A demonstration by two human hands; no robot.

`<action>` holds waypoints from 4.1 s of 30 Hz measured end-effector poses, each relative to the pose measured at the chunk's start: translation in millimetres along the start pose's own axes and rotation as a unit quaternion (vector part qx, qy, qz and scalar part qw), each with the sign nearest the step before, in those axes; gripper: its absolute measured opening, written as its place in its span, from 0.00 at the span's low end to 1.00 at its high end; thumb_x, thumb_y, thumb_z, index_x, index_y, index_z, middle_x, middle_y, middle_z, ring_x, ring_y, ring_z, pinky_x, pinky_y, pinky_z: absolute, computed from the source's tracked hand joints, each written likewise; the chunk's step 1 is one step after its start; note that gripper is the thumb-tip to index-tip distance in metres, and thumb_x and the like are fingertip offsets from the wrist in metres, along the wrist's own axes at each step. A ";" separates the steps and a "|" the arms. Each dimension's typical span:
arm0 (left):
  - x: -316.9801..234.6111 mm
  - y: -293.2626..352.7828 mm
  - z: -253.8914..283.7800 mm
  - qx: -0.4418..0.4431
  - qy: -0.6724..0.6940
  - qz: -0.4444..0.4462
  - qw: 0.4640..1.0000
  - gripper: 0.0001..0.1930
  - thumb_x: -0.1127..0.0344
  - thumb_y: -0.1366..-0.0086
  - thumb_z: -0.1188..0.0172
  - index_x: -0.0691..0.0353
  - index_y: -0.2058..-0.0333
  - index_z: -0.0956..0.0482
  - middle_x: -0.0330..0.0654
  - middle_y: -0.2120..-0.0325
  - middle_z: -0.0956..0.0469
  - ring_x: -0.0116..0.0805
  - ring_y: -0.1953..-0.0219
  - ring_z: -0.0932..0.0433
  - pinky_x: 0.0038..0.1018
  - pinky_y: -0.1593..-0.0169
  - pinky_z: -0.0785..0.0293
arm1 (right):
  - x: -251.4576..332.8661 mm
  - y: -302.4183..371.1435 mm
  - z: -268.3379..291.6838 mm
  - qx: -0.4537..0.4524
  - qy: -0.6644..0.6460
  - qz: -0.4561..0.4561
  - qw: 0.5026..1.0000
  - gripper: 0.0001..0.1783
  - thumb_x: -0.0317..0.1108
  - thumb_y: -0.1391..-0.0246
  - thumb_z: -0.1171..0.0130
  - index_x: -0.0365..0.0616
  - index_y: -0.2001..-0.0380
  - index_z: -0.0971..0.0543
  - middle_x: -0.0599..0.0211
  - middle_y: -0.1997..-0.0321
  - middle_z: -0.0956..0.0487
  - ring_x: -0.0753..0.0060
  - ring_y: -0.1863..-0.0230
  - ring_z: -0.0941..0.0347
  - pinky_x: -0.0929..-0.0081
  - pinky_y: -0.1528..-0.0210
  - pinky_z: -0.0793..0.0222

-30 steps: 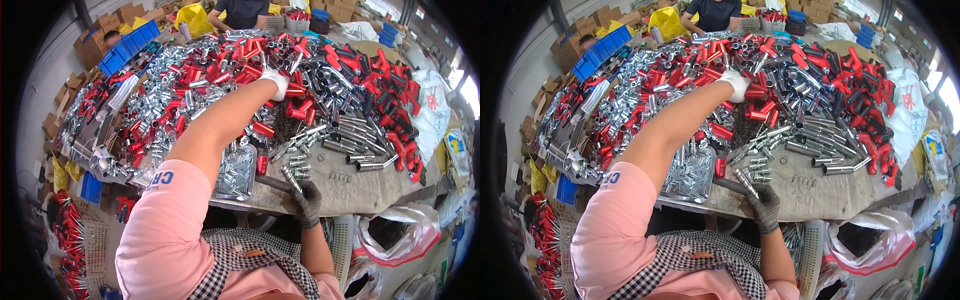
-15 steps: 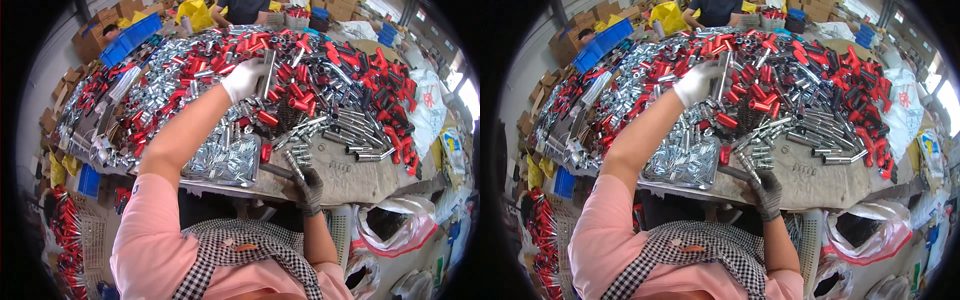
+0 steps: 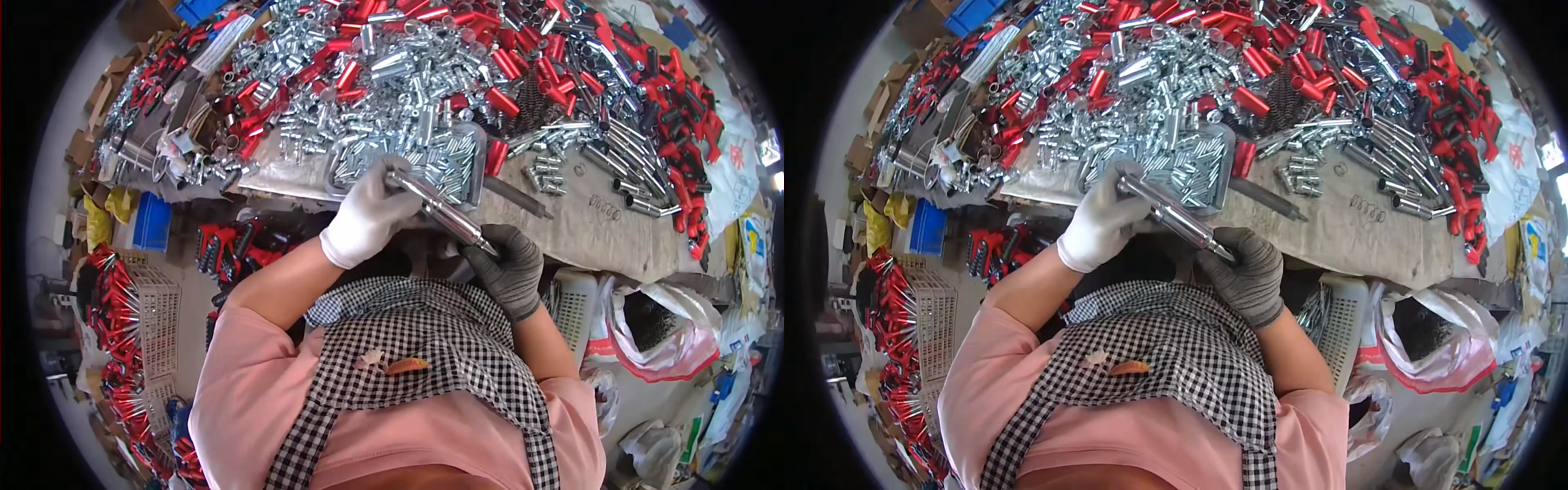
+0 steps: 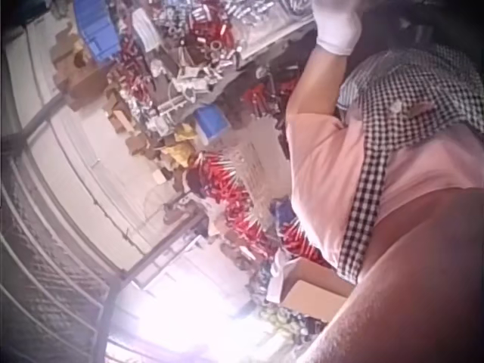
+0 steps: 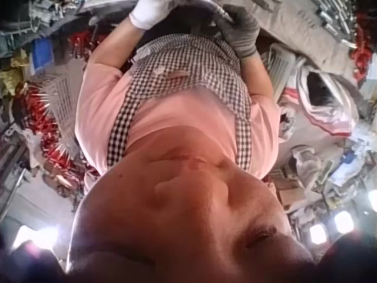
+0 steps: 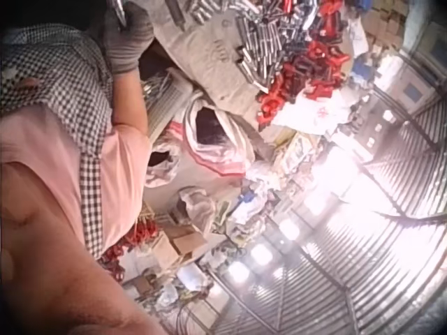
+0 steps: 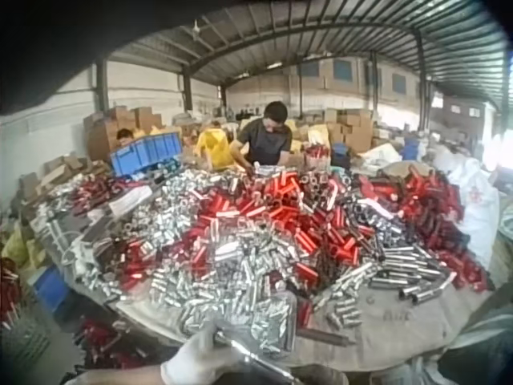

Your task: Assembling metal tubes and red connectors using a manual hand-operated press tool.

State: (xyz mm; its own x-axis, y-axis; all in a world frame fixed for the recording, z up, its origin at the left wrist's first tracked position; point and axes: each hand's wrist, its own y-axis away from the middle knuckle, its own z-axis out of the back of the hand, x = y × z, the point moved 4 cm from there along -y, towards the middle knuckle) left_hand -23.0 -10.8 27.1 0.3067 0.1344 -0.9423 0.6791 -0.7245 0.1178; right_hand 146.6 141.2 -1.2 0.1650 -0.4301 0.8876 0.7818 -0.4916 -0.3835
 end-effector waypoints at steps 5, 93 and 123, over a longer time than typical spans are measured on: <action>-28.9 14.1 25.7 0.214 -0.200 0.086 0.952 0.10 0.76 0.45 0.44 0.71 0.63 0.23 0.44 0.76 0.20 0.28 0.80 0.23 0.20 0.75 0.24 | 27.1 2.1 -14.4 0.116 0.031 0.067 0.991 0.19 0.32 0.59 0.24 0.42 0.62 0.18 0.59 0.71 0.17 0.65 0.70 0.18 0.73 0.67 0.22; -11.3 -70.9 -86.3 0.420 -0.386 -0.137 0.810 0.18 0.70 0.42 0.40 0.64 0.51 0.27 0.48 0.60 0.23 0.39 0.56 0.22 0.32 0.50 0.25 | -7.7 22.5 49.5 0.212 0.142 -0.038 0.966 0.35 0.38 0.47 0.38 0.39 0.37 0.35 0.47 0.54 0.19 0.45 0.54 0.21 0.60 0.54 0.24; -5.8 0.6 43.1 0.115 -0.060 -0.109 0.986 0.21 0.69 0.31 0.45 0.73 0.42 0.31 0.48 0.54 0.21 0.34 0.54 0.21 0.30 0.48 0.24 | 14.3 27.3 -41.4 0.256 -0.363 -0.319 0.837 0.32 0.46 0.42 0.36 0.34 0.42 0.29 0.79 0.70 0.27 0.90 0.74 0.38 0.89 0.71 0.43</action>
State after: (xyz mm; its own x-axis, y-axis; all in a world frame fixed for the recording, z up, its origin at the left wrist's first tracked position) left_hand -53.1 -41.1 19.2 0.0805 0.2334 -0.9691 0.5462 -0.8236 -0.1529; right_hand 145.4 90.3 -9.5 -0.2089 0.4611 0.8624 0.9745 0.0238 0.2233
